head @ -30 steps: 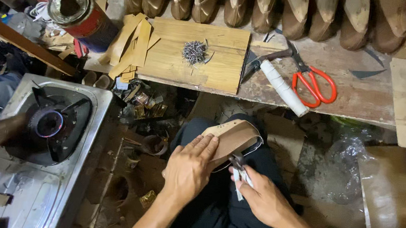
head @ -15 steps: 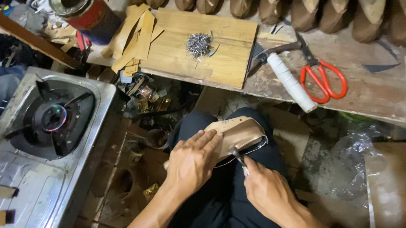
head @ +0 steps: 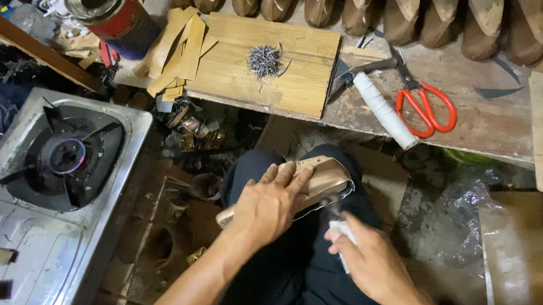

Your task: The person uses a hammer to drive nails along the edge of a shoe sole, securing it to the upper. They repeatedly reposition the shoe and tap the nails, then place the finished shoe on a shelf and pick up another shoe to continue the process.

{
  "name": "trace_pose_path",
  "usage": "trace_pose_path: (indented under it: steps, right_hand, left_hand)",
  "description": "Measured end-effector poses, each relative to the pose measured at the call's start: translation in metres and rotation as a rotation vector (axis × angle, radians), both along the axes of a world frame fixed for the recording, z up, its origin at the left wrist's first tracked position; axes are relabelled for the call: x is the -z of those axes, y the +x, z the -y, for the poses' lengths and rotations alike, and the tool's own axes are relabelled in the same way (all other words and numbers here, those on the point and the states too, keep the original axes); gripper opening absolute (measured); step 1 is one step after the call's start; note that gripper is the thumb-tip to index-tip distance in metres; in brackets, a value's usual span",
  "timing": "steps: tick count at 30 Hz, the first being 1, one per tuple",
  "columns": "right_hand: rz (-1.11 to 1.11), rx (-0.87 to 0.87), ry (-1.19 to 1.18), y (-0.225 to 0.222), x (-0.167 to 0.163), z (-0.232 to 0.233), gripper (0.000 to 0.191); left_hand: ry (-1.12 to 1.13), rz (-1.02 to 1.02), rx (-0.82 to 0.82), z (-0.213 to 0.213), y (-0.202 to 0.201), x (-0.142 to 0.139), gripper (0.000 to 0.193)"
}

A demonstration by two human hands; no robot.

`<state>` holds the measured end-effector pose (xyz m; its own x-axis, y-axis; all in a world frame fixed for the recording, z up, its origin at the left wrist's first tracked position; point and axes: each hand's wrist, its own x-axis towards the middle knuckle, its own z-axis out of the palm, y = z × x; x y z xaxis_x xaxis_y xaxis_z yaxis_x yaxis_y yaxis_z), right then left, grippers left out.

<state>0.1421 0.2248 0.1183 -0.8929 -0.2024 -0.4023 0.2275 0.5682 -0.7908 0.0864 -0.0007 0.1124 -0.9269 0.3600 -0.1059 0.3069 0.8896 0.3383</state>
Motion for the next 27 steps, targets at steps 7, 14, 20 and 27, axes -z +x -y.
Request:
trace_pose_path:
  steps: [7,14,20,27]
  right_hand:
    - [-0.607,-0.046,0.144,-0.014,-0.018,0.027,0.026]
    - [-0.723,0.012,-0.176,-0.009,-0.016,0.021,0.032]
    - [-0.339,-0.167,0.569,-0.022,0.03,0.04,0.036]
    - [0.33,0.048,-0.377,0.017,0.064,0.022,0.036]
  left_hand:
    - [0.055,0.198,0.076,0.018,-0.019,-0.007,0.072]
    - [0.072,0.221,0.035,0.024,-0.027,-0.006,0.071]
    - [0.176,0.102,0.024,0.027,-0.024,-0.015,0.068]
    - [0.582,0.335,-0.277,0.084,0.024,-0.024,0.045]
